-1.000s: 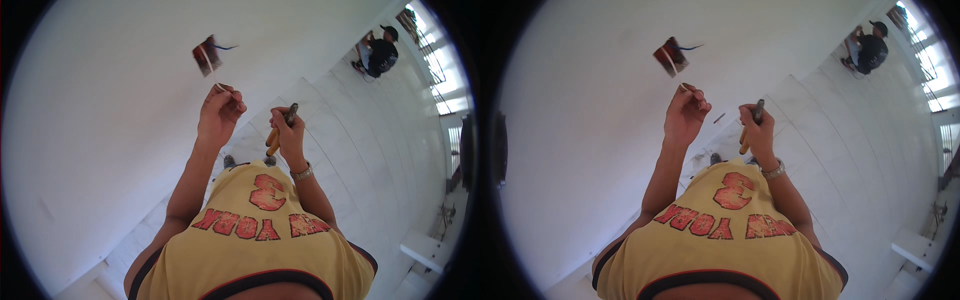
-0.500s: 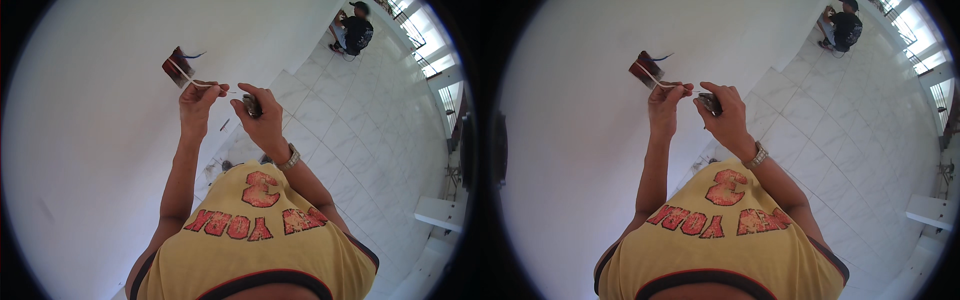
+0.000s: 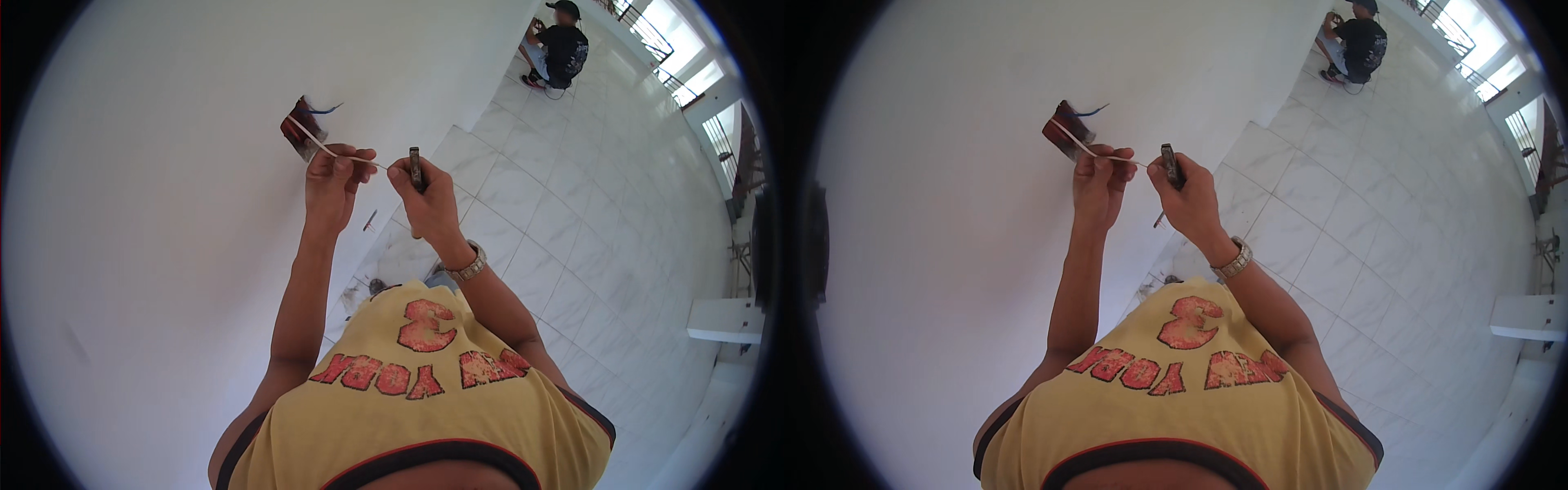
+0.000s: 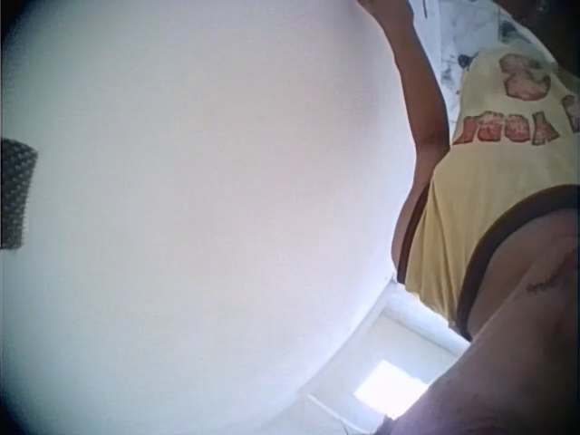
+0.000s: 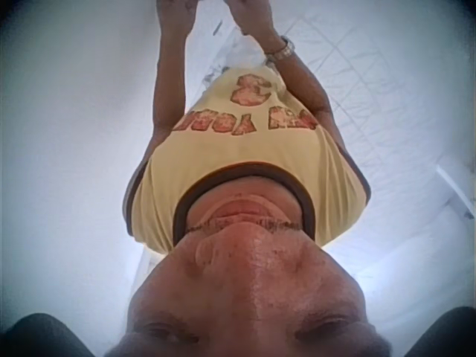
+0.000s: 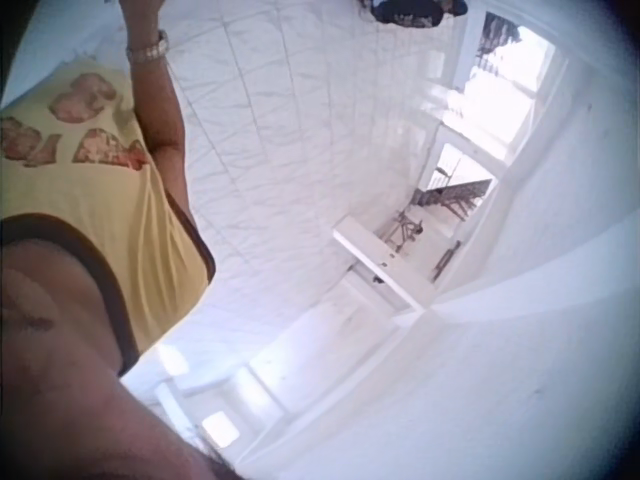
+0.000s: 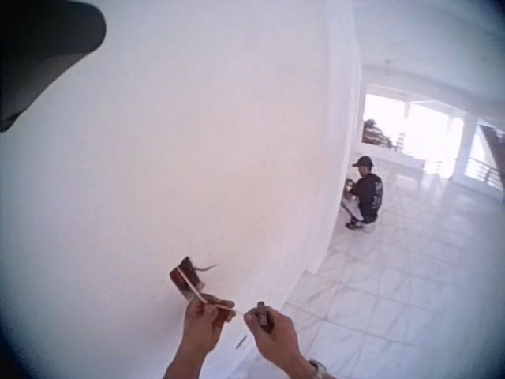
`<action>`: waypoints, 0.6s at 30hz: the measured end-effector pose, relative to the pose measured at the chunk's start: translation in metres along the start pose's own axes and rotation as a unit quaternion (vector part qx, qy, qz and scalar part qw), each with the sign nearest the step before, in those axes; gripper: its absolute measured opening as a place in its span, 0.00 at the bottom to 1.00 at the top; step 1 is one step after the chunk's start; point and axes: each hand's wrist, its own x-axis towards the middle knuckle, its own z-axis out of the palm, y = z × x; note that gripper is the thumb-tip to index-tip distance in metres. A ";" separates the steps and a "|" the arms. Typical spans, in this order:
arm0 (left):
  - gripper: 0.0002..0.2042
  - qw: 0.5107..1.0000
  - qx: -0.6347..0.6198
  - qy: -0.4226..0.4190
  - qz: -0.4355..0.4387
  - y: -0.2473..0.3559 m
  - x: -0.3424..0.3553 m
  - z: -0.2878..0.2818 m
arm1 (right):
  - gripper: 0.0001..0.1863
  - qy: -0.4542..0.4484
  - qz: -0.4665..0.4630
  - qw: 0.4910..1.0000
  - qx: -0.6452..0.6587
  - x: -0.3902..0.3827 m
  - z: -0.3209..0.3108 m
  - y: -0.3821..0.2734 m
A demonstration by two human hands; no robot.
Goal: The person strips the ends of wires extending from an electrical box in a wall using pliers.
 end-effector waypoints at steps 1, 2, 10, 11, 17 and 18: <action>0.08 1.000 -0.010 -0.009 0.008 -0.004 0.004 -0.004 | 0.12 0.000 0.012 1.000 0.013 -0.001 0.000 0.002; 0.07 1.000 0.009 0.003 0.022 -0.009 0.007 -0.006 | 0.12 -0.003 0.024 0.999 0.026 -0.002 0.001 0.004; 0.08 0.990 0.070 0.115 -0.047 0.006 0.001 0.036 | 0.10 0.039 -0.050 0.998 -0.020 0.011 -0.001 0.008; 0.07 0.986 0.118 0.108 -0.042 0.009 0.002 0.040 | 0.10 0.049 -0.080 0.995 -0.046 0.016 -0.004 0.013; 0.04 0.963 0.252 0.091 -0.040 0.020 -0.007 0.032 | 0.10 -0.089 0.068 0.972 0.208 0.012 -0.006 0.016; 0.04 0.962 0.259 0.078 -0.029 0.020 -0.005 0.029 | 0.11 -0.090 0.087 0.964 0.235 0.010 -0.006 0.014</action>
